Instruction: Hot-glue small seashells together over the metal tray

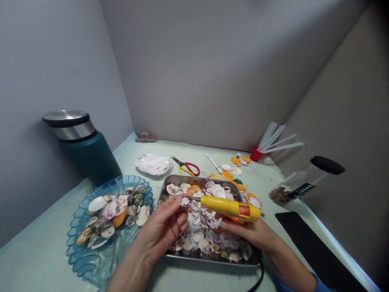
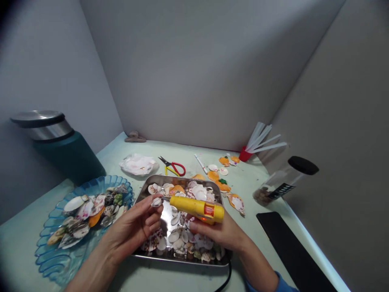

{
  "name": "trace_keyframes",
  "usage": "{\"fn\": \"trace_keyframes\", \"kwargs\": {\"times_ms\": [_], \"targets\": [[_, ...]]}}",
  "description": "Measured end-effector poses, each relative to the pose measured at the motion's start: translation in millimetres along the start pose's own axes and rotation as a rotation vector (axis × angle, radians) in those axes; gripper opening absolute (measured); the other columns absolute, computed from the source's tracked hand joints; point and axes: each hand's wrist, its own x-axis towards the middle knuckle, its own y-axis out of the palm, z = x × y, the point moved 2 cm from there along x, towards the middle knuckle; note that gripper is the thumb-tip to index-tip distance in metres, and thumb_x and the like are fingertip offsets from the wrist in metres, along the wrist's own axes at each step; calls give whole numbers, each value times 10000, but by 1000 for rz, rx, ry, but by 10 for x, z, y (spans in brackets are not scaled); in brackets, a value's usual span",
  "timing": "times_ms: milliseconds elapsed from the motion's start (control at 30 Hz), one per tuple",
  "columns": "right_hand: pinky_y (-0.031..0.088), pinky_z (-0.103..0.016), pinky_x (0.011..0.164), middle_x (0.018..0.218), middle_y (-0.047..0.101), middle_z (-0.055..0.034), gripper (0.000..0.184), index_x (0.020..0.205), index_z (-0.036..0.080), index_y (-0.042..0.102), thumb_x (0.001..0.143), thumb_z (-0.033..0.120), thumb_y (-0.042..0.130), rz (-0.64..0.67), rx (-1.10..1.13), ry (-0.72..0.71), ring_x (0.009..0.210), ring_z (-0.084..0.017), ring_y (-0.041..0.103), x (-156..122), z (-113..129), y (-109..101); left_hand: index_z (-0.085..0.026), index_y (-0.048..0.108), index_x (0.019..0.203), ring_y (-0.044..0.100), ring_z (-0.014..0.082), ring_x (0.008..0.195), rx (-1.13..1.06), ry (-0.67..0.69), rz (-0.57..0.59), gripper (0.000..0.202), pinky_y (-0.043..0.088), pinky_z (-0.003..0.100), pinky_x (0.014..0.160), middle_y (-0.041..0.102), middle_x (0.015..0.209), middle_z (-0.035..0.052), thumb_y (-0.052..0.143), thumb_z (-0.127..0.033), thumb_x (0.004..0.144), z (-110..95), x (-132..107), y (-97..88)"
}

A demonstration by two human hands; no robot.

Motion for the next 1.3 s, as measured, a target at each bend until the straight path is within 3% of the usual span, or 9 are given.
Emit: {"fn": "trace_keyframes", "kwargs": {"times_ms": [633, 867, 1100, 1200, 1300], "targets": [[586, -322, 800, 868, 753, 6, 135, 903, 252, 721, 770, 265, 732, 1, 76, -11, 822, -191, 704, 7, 8, 13, -122, 722, 925, 390, 47, 491, -45, 1, -11, 241, 367, 179, 480, 631, 690, 50, 774, -234, 718, -6, 5, -6], [596, -324, 754, 849, 754, -27, 153, 902, 212, 722, 776, 298, 723, 15, 45, 0, 783, -202, 705, 0, 6, 16, -126, 722, 933, 396, 47, 489, -30, 11, -5, 228, 383, 179, 481, 630, 697, 54, 751, -254, 747, 7, 23, -31], [576, -352, 820, 892, 758, -26, 148, 917, 229, 731, 786, 298, 726, 16, 48, -17, 844, -218, 698, -9, -39, -13, -132, 730, 921, 412, 49, 501, -41, 9, 1, 220, 380, 170, 484, 630, 687, 51, 749, -265, 747, 7, 20, -35], [578, -360, 814, 897, 756, -28, 167, 921, 246, 740, 774, 327, 743, -21, 88, 20, 846, -223, 696, -26, -91, -28, -133, 727, 936, 410, 46, 499, -54, 16, 13, 201, 383, 172, 487, 635, 699, 50, 720, -256, 777, 5, 23, -54], [598, -338, 711, 863, 749, -42, 209, 914, 246, 746, 751, 377, 761, -94, 158, 86, 799, -226, 695, -46, -168, -40, -129, 719, 945, 415, 46, 495, -64, 34, 24, 203, 392, 178, 491, 645, 716, 55, 710, -255, 785, 2, 16, -45]]}}
